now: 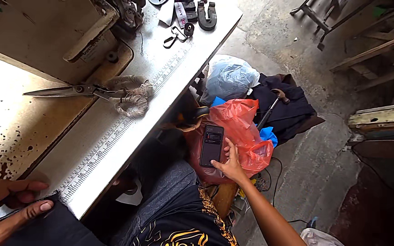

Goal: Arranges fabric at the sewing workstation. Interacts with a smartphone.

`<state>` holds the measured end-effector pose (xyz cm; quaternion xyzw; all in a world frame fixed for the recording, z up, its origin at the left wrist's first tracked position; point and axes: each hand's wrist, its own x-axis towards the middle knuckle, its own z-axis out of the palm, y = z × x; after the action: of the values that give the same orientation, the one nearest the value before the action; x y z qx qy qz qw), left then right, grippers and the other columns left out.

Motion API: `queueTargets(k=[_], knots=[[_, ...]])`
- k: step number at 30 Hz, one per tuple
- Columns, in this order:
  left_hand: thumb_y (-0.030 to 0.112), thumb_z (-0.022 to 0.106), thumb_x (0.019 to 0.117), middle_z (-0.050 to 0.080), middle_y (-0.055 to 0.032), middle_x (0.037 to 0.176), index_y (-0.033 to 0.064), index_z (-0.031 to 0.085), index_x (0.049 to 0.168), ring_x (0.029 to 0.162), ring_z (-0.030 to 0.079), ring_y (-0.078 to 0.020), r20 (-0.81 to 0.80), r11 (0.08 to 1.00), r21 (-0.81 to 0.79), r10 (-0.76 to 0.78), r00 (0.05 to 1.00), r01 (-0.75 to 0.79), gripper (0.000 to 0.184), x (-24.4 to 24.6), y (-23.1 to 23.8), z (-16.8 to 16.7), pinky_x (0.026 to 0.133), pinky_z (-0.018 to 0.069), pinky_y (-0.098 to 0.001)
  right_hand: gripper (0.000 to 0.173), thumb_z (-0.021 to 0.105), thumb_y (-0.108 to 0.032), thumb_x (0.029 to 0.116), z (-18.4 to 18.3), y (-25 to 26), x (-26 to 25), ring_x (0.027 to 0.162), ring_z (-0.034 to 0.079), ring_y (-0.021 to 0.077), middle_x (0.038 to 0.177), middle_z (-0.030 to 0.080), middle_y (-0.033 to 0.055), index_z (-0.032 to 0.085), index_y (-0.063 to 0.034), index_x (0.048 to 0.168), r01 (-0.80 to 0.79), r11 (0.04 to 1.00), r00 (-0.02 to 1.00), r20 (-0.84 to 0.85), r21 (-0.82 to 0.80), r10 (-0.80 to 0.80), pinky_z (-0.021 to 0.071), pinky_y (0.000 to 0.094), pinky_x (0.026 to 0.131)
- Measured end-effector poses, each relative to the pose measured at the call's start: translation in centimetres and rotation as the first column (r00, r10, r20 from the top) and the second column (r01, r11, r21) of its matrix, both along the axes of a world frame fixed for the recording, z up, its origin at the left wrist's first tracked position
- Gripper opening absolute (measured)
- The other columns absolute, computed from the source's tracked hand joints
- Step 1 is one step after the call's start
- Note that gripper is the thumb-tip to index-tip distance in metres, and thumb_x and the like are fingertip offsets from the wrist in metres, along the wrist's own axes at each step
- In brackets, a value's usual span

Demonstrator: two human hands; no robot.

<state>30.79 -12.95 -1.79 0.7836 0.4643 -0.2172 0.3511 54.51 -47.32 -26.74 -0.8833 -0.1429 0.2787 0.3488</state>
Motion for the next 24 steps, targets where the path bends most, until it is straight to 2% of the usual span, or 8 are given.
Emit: queueTargets(k=[7, 15, 24], knots=[[-0.009, 0.067, 0.0901, 0.062, -0.0352, 0.107, -0.0261, 0.054, 0.120, 0.096, 0.058, -0.0264, 0.020, 1.000, -0.004, -0.007, 1.000, 0.007, 0.036, 0.5, -0.1, -0.1, 0.093, 0.0446, -0.0307, 0.102, 0.083, -0.032, 0.0731, -0.1, 0.0, 0.0, 0.114, 0.054, 0.0314, 0.133, 0.053, 0.0240, 0.034, 0.0047, 0.155, 0.006, 1.000, 1.000, -0.001, 0.009, -0.006, 0.0480, 0.0402, 0.095], [-0.007, 0.071, 0.0866, 0.063, -0.0314, 0.100, -0.0238, 0.057, 0.115, 0.091, 0.059, -0.0245, 0.143, 0.998, 0.017, -0.067, 0.987, 0.065, 0.035, -2.1, 1.4, -2.2, 0.087, 0.0471, -0.0320, 0.100, 0.082, -0.032, 0.0737, -0.2, 0.0, 0.0, 0.112, 0.054, 0.0317, 0.133, 0.053, 0.0243, 0.035, 0.0050, 0.154, 0.007, 1.000, 1.000, 0.014, 0.027, -0.007, 0.0480, 0.0412, 0.095], [-0.006, 0.072, 0.0845, 0.063, -0.0280, 0.096, -0.0222, 0.059, 0.112, 0.086, 0.058, -0.0231, 0.194, 0.995, 0.044, -0.100, 0.976, 0.093, 0.035, -3.3, 2.3, -3.5, 0.082, 0.0474, -0.0328, 0.097, 0.081, -0.034, 0.0765, -0.2, 0.1, 0.0, 0.112, 0.054, 0.0316, 0.132, 0.054, 0.0241, 0.036, 0.0053, 0.153, 0.004, 0.999, 1.000, 0.029, 0.034, -0.005, 0.0480, 0.0418, 0.095]])
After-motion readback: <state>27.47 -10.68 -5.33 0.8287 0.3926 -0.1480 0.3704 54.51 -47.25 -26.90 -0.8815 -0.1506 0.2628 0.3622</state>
